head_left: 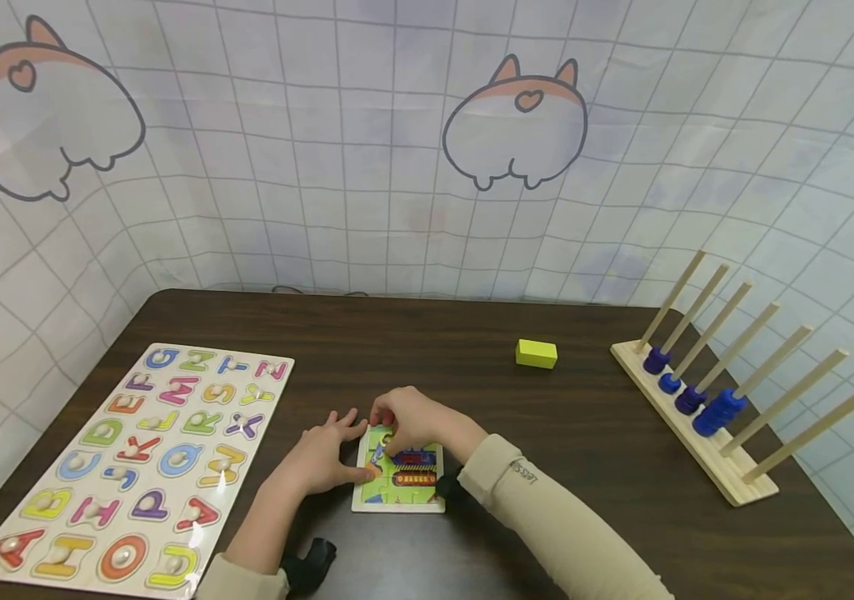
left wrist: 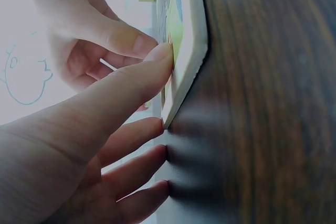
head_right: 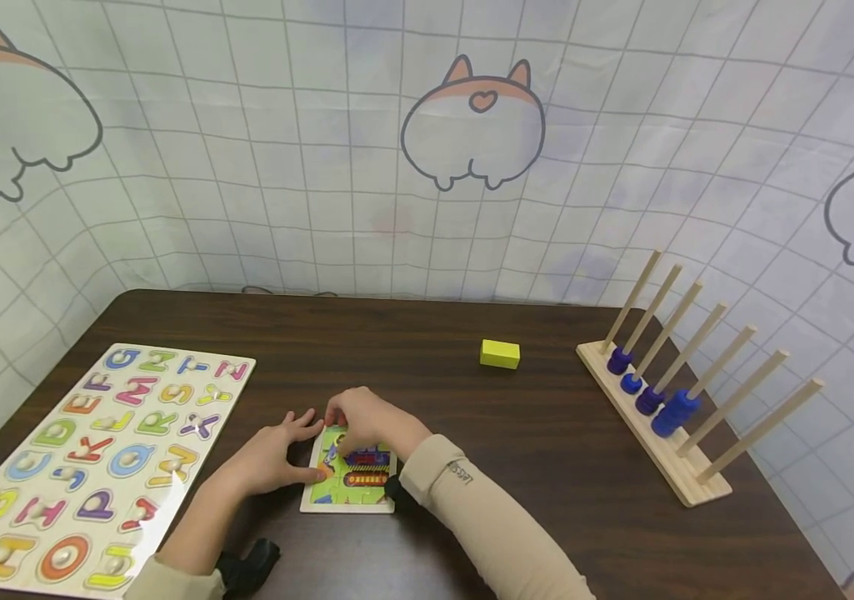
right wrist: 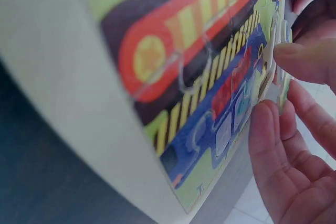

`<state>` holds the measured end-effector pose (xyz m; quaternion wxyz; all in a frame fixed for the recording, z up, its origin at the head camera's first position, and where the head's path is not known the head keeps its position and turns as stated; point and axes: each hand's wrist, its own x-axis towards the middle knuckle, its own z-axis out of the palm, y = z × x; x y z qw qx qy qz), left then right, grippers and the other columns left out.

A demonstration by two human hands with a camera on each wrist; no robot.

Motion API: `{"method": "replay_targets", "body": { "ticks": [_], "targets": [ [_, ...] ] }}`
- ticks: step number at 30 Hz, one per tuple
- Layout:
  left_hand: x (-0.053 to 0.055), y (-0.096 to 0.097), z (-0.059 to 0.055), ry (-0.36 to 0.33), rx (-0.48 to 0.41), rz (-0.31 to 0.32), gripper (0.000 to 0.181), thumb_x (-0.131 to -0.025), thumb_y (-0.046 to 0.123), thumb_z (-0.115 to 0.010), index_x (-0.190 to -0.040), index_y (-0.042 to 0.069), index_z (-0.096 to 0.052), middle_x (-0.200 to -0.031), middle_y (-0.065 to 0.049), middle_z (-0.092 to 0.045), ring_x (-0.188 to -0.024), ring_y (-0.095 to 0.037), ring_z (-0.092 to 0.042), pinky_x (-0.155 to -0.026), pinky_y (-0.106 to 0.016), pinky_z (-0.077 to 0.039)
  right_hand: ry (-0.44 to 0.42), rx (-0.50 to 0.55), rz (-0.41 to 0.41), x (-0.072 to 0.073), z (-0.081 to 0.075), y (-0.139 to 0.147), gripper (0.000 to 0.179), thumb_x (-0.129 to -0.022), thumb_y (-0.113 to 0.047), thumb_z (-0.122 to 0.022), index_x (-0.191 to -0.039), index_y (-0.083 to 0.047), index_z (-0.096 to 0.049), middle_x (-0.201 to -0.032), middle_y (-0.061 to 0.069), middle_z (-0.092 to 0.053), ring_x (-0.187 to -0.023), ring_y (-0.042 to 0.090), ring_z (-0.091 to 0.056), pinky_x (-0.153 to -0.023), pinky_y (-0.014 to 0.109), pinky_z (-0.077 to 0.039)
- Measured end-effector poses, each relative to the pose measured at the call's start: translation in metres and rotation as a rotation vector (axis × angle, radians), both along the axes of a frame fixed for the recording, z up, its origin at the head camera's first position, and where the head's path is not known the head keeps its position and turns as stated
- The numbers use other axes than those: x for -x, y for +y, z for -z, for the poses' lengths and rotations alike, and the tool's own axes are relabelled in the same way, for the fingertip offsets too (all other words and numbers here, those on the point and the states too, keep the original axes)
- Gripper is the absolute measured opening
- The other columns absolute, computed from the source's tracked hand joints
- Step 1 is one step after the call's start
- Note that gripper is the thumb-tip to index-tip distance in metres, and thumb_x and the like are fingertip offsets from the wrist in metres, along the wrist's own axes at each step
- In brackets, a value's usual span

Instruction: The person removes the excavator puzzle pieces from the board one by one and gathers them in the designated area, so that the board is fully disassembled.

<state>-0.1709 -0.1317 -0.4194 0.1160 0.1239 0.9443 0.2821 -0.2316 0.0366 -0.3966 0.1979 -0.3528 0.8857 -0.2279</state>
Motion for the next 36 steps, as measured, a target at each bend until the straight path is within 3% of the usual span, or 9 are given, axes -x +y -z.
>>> {"method": "replay_targets", "body": {
  "ticks": [11,24,36],
  "targets": [
    [-0.001,-0.001,0.000,-0.004,0.001,0.008,0.074,-0.071,0.036,-0.077,-0.132,0.005,-0.049,-0.143,-0.017,-0.033,-0.133,-0.042,-0.020,-0.099,-0.065,-0.017,0.031,0.068,0.032,0.000,-0.002,0.015,0.030,-0.071,-0.008,-0.078,-0.097,-0.007,-0.064,-0.085,0.001,-0.055,-0.068,0.009,-0.051,-0.061,0.017,-0.046],
    [-0.002,-0.003,-0.003,-0.028,-0.008,0.047,0.104,-0.049,0.039,-0.089,-0.136,0.004,-0.044,-0.146,-0.017,-0.029,-0.134,-0.041,-0.016,-0.099,-0.066,-0.014,0.058,0.197,0.055,-0.003,-0.004,0.044,0.030,-0.071,-0.004,-0.076,-0.100,-0.005,-0.065,-0.084,0.003,-0.053,-0.069,0.014,-0.053,-0.061,0.021,-0.047],
    [-0.004,-0.001,-0.005,-0.051,-0.007,0.026,0.105,-0.048,0.035,-0.090,-0.137,0.004,-0.042,-0.147,-0.016,-0.027,-0.135,-0.038,-0.014,-0.102,-0.063,-0.011,0.080,0.252,0.104,-0.005,-0.003,0.074,0.031,-0.070,-0.001,-0.074,-0.099,-0.003,-0.067,-0.081,0.003,-0.052,-0.068,0.015,-0.053,-0.062,0.020,-0.049]
  ]
}}
